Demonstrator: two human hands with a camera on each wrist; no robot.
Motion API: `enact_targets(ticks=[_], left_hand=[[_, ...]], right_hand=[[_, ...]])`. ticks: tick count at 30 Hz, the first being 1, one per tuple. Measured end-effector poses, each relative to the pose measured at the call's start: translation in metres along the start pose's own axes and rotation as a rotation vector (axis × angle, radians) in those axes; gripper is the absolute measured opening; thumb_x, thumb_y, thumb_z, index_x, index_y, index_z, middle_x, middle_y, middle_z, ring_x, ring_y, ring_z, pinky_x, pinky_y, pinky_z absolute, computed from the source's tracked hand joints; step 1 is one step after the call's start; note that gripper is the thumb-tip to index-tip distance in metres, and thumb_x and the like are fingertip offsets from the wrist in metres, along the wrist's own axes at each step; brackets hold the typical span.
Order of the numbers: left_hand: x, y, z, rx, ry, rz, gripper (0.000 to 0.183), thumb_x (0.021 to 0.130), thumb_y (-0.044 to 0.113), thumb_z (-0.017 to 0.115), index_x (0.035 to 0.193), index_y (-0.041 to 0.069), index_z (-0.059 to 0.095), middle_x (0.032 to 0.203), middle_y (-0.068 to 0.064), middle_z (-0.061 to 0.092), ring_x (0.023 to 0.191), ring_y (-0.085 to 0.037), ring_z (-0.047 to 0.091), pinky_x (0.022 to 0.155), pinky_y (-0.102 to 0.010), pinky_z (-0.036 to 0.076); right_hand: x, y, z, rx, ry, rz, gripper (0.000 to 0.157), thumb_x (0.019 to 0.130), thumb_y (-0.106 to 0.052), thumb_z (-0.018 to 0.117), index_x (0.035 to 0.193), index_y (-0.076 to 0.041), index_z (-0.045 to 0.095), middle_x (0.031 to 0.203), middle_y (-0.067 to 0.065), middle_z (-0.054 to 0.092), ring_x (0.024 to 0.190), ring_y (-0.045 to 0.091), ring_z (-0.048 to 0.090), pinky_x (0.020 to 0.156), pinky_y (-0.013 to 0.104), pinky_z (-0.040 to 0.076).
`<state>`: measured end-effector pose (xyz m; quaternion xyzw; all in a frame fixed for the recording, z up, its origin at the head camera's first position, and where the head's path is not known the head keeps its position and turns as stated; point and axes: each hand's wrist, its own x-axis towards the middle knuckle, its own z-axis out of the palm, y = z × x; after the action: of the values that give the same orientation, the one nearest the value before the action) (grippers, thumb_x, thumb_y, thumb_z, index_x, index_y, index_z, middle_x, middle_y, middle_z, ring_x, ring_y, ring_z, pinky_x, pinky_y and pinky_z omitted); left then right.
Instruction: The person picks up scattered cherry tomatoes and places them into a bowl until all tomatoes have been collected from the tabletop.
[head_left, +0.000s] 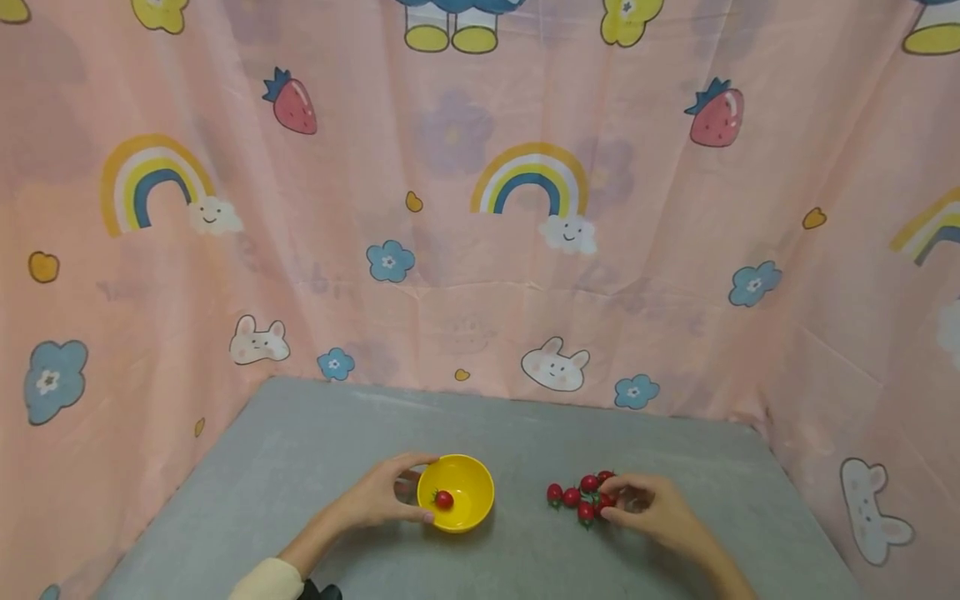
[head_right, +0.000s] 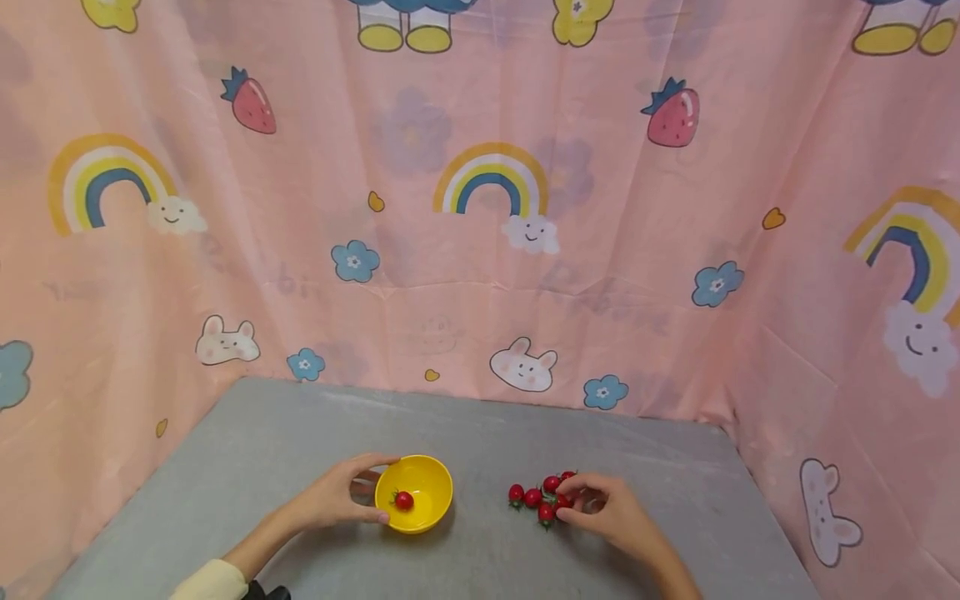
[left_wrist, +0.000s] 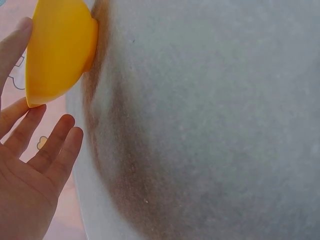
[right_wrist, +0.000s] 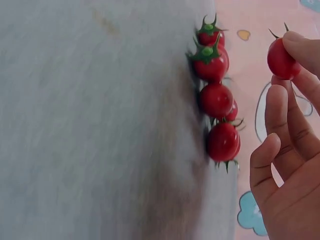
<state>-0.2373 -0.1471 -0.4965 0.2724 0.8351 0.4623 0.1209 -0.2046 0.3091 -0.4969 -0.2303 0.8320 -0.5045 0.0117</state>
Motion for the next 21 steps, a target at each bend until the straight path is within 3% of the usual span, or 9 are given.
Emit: enact_targets(ticks=[13, 21], left_hand=[[0.0, -0.002, 0.0, 0.02, 0.005, 0.006, 0.072, 0.083, 0.029, 0.087, 0.145, 0.011, 0.054, 0.144, -0.01, 0.053, 0.116, -0.029, 0.06, 0.094, -0.039, 0.054], [-0.001, -0.003, 0.001, 0.014, 0.013, 0.009, 0.072, 0.084, 0.029, 0.087, 0.145, 0.011, 0.054, 0.144, -0.01, 0.052, 0.115, -0.028, 0.06, 0.094, -0.038, 0.054]], right_hand=[[0.017, -0.006, 0.01, 0.05, 0.064, 0.033, 0.022, 0.092, -0.013, 0.078, 0.11, -0.002, 0.072, 0.083, 0.009, 0.066, 0.071, 0.021, 0.061, 0.061, 0.03, 0.053], [0.026, -0.008, 0.014, 0.068, 0.083, 0.004, 0.022, 0.091, -0.012, 0.078, 0.111, -0.003, 0.072, 0.089, 0.011, 0.069, 0.074, 0.024, 0.065, 0.066, 0.031, 0.056]])
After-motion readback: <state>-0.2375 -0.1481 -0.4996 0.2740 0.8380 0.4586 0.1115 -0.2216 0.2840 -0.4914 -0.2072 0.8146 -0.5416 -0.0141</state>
